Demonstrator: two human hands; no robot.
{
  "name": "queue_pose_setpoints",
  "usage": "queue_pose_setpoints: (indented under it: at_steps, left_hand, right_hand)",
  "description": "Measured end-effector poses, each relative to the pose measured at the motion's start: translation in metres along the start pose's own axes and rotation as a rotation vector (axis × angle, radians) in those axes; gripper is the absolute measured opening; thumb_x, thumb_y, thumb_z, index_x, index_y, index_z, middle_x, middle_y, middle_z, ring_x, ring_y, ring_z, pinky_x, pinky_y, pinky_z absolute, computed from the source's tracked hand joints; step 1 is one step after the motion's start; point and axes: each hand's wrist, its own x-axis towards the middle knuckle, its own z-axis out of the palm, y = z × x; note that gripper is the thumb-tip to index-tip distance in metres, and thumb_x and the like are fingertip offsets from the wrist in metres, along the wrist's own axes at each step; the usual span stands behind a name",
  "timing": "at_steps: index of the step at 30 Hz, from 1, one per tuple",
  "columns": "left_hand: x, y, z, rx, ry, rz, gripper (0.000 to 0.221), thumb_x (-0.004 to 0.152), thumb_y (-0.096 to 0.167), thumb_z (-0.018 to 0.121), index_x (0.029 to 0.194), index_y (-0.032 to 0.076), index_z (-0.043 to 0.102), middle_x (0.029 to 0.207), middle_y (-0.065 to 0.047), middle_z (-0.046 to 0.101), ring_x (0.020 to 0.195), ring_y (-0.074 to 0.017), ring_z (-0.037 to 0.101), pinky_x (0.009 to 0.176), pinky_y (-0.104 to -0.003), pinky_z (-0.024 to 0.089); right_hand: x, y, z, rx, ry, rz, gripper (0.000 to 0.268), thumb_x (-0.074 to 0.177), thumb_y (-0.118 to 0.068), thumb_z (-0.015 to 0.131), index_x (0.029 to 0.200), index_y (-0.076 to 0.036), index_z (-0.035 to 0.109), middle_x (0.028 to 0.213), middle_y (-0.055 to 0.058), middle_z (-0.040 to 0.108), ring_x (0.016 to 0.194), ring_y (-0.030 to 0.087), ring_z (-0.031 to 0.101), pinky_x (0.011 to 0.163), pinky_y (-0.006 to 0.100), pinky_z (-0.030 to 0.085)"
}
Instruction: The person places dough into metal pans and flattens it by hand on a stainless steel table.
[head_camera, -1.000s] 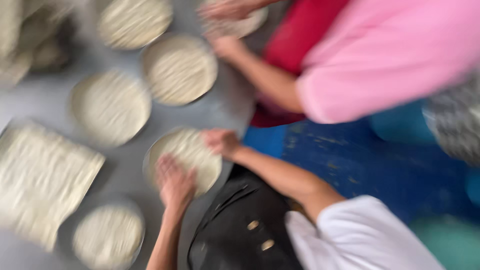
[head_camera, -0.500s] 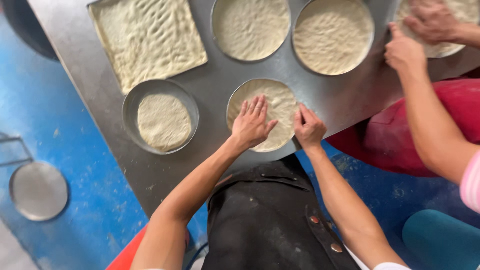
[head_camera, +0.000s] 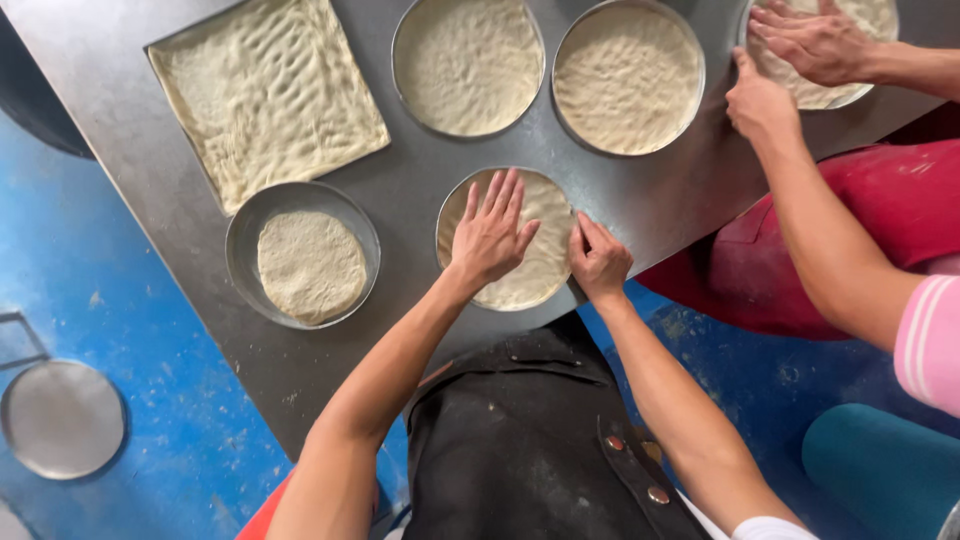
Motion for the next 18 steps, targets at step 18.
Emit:
queue_pose_setpoints:
  at_steps: [18]
  left_hand:
    - [-0.054, 0.018, -0.005, 0.047, 0.154, 0.025, 0.08, 0.104, 0.054, 0.032, 0.159, -0.003, 0.023, 0.169, -0.017, 0.013, 0.157, -0.0309, 0.008, 0.125, -0.054, 0.007]
  right_hand:
    - [0.009, -0.002, 0.003, -0.005, 0.029, -0.054, 0.026, 0.097, -0.022, 0.066, 0.12, -0.013, 0.076, 0.101, 0.009, 0.075, 0.085, 0.032, 0.073, 0.073, 0.041, 0.057]
